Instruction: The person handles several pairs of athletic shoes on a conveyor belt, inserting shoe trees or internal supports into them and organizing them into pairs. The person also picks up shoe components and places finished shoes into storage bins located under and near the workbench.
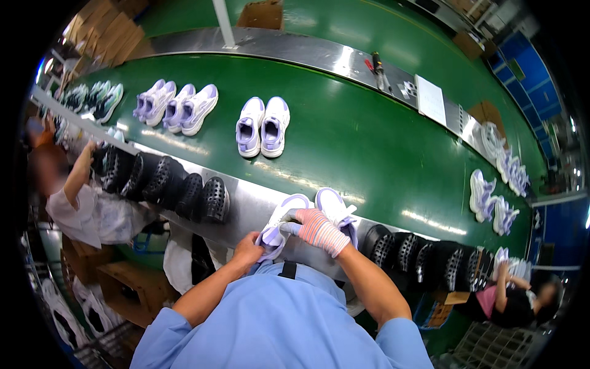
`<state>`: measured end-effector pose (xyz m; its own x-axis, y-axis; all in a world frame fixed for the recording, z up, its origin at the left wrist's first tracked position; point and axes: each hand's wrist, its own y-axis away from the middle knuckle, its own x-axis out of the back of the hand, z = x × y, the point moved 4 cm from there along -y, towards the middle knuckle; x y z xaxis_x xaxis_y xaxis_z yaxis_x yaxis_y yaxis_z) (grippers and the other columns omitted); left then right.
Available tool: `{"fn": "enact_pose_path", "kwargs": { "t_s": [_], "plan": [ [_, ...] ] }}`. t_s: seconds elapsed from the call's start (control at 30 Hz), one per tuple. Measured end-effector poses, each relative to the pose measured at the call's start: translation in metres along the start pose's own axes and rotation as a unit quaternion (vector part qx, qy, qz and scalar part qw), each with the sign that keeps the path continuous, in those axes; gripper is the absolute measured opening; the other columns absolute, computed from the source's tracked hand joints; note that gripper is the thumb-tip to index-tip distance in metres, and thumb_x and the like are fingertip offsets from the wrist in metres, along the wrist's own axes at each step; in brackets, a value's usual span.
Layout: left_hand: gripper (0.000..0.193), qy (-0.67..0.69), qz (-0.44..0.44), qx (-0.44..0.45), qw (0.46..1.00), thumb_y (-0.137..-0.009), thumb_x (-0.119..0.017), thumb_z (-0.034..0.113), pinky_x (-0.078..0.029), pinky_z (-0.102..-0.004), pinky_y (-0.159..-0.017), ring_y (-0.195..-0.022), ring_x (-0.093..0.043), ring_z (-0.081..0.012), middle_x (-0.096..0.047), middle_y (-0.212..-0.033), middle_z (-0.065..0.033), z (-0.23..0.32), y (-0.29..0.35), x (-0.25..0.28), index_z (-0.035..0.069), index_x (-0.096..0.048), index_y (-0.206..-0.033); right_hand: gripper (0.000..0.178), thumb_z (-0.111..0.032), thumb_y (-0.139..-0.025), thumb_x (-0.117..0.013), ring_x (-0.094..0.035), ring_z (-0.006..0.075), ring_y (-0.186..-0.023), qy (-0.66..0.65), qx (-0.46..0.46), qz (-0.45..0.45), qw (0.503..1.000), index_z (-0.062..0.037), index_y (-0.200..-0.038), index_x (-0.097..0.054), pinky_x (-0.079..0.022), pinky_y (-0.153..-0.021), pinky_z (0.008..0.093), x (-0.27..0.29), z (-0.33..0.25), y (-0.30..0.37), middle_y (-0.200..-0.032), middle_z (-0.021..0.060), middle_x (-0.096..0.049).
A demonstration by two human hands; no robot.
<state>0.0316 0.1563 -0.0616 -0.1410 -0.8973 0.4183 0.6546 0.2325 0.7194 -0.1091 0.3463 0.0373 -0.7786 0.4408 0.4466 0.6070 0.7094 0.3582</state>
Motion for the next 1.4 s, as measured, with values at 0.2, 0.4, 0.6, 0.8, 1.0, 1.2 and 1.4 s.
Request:
{"fn": "enact_pose_path", "kwargs": {
  "t_s": [0.2,0.4,0.6,0.8,1.0,1.2,1.4],
  "plan": [
    [0.060,-0.088,0.202,-0.179,0.959,-0.080,-0.065,-0.001,-0.052,-0.0508,-0.094,-0.105,-0.062,-0.0471,-0.062,-0.115,-0.0249,0.027,0.041,0.038,0.014,-0.062,-0.138,0.026,-0.029,-0.093,-0.077,-0.072,0.0244,-0.085,-0.029,0.074,-0.025,0.997,-0.0046,-0.102,-0.074,-0.056,-0.080,0.0359,-0.006,-0.036,0.015,-0.091,0.0118,-0.076],
    [0.068,-0.151,0.272,-0.322,0.894,-0.075,-0.064,-0.011,-0.050,-0.0505,-0.094,-0.110,-0.055,-0.0470,-0.053,-0.122,-0.0271,0.047,0.067,0.059,0.014,-0.063,-0.138,0.022,-0.022,-0.095,-0.069,-0.070,0.0354,-0.084,-0.073,0.077,-0.062,0.992,-0.0024,-0.103,-0.075,-0.055,-0.079,0.0408,-0.017,-0.057,0.019,-0.092,0.0176,-0.074],
    [0.063,-0.178,0.246,-0.350,0.886,-0.076,-0.063,-0.010,-0.052,-0.0503,-0.096,-0.110,-0.057,-0.0459,-0.054,-0.128,-0.0265,0.047,0.072,0.062,0.014,-0.068,-0.134,0.023,-0.021,-0.097,-0.069,-0.070,0.0329,-0.087,-0.044,0.124,-0.078,0.988,0.0003,-0.104,-0.073,-0.055,-0.081,0.0392,-0.030,-0.061,0.013,-0.093,0.0184,-0.072],
    [0.056,-0.205,0.238,-0.392,0.865,-0.080,-0.066,-0.004,-0.053,-0.0490,-0.094,-0.111,-0.057,-0.0456,-0.054,-0.130,-0.0278,0.055,0.083,0.069,0.013,-0.069,-0.133,0.030,-0.032,-0.096,-0.067,-0.067,0.0427,-0.082,-0.009,0.035,-0.101,0.994,-0.0023,-0.095,-0.072,-0.053,-0.075,0.0483,-0.040,-0.061,0.007,-0.087,0.0226,-0.069],
    [0.053,-0.219,0.223,-0.416,0.854,-0.080,-0.067,-0.002,-0.055,-0.0474,-0.093,-0.110,-0.057,-0.0442,-0.054,-0.131,-0.0277,0.051,0.086,0.068,0.013,-0.071,-0.130,0.038,-0.039,-0.097,-0.064,-0.069,0.0419,-0.080,0.053,-0.039,-0.148,0.987,-0.0011,-0.097,-0.072,-0.054,-0.075,0.0497,-0.053,-0.050,0.002,-0.082,0.0240,-0.069],
    [0.051,-0.204,0.197,-0.406,0.869,-0.078,-0.064,-0.004,-0.054,-0.0480,-0.092,-0.105,-0.056,-0.0428,-0.055,-0.129,-0.0267,0.046,0.092,0.063,0.011,-0.073,-0.126,0.049,-0.049,-0.092,-0.067,-0.070,0.0425,-0.084,0.090,-0.116,-0.181,0.972,-0.0008,-0.099,-0.073,-0.055,-0.079,0.0494,-0.063,-0.041,-0.001,-0.084,0.0242,-0.071],
    [0.043,-0.146,0.170,-0.217,0.950,-0.082,-0.060,-0.003,-0.052,-0.0509,-0.092,-0.102,-0.063,-0.0468,-0.067,-0.115,-0.0275,0.008,0.073,0.053,0.008,-0.073,-0.121,0.038,-0.041,-0.093,-0.067,-0.071,0.0426,-0.091,0.109,-0.089,0.074,0.987,-0.0052,-0.102,-0.075,-0.055,-0.082,0.0492,-0.051,0.001,0.031,-0.094,0.0215,-0.074]
  ]
}}
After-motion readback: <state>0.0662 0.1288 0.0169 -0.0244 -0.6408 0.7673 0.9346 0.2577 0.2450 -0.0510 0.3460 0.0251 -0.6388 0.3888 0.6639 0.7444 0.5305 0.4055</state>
